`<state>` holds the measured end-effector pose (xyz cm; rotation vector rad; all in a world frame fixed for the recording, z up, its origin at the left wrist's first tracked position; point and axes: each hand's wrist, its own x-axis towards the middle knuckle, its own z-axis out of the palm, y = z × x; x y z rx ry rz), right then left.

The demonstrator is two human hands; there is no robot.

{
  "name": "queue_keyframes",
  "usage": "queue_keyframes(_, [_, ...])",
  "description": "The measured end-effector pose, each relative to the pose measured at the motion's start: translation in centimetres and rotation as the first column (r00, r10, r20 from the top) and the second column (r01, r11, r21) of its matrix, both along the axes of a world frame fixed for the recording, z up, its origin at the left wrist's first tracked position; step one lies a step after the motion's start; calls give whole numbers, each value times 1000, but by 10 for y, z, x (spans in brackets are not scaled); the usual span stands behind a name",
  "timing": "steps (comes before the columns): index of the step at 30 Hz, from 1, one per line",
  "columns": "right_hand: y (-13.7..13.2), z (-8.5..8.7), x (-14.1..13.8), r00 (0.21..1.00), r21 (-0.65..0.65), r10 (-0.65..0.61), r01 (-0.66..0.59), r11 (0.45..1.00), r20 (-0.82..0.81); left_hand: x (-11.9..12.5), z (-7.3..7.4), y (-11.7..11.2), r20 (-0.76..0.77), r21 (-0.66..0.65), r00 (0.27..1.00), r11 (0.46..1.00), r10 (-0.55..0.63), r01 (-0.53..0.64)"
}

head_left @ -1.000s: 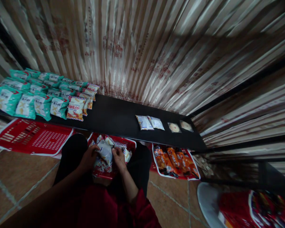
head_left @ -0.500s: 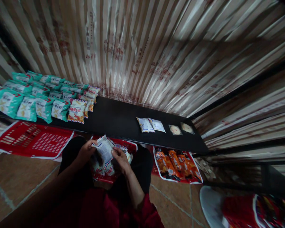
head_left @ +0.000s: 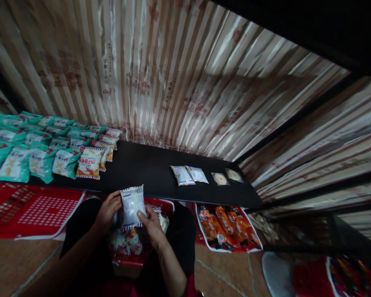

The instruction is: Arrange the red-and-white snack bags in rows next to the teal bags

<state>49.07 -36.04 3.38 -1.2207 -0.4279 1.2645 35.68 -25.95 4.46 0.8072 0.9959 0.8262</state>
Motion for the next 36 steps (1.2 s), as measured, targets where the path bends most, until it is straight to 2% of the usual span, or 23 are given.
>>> queue_keyframes(2, [5,1,-1,999,1,-49,49,999,23,3,-1,-7,-14,3,1000,1000,-21,21])
queue_keyframes(5, [12,4,-3,994,-5,-96,97,995,55,9,-7,-17,-93,7,988,993,-121,122])
queue_keyframes(10, [22,4,-12,982,-37,-152,157,987,116,19,-14,-24,-275,38,959,995,-74,88])
queue_keyframes(16, [25,6,-19,991,-90,-111,117,989,73,17,-6,-25,-364,147,931,988,21,36])
queue_keyframes(20, [24,11,-16,998,-100,-45,48,994,33,13,-3,-22,-373,194,928,977,-6,84])
queue_keyframes(26, [23,21,-9,998,-122,7,-15,992,-66,9,1,-22,-362,152,925,972,-113,178])
queue_keyframes(32, [25,19,-7,991,-105,-88,78,991,-96,10,-3,-25,-308,74,943,985,-128,158])
queue_keyframes(36, [26,12,-8,988,-122,-134,124,985,-76,11,-2,-25,-269,63,959,992,-86,106])
